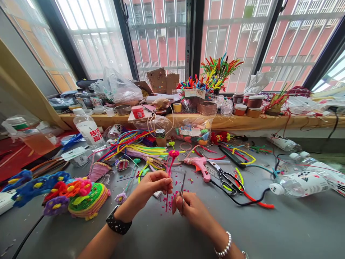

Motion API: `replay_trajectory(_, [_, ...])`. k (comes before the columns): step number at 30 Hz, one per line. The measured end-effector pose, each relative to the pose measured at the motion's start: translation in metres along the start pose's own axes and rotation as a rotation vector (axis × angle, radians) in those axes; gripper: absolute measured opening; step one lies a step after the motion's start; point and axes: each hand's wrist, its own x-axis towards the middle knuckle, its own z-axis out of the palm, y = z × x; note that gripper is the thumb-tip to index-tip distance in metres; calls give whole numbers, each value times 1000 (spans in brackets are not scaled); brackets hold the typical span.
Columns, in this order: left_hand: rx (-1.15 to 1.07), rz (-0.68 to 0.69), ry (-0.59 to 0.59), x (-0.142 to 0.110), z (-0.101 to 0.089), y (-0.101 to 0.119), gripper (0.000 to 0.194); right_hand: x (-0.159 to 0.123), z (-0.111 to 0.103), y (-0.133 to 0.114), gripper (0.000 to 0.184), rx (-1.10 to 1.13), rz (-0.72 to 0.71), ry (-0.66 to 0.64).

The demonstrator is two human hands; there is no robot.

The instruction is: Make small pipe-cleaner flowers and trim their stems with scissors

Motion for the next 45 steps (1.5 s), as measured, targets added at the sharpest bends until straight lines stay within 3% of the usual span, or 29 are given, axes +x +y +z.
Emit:
replay_trajectory(11, [59, -48, -183, 0, 1, -7, 21, -3, 0, -10, 67, -54, -106, -128])
replay_trajectory(26, [82, -110, -273, -1, -1, -6, 24, -4, -1, -7, 71, -87, -135, -191])
replay_trajectory(45, [126, -108, -229, 1, -2, -9, 26, 1, 3, 4, 71, -80, -149, -90])
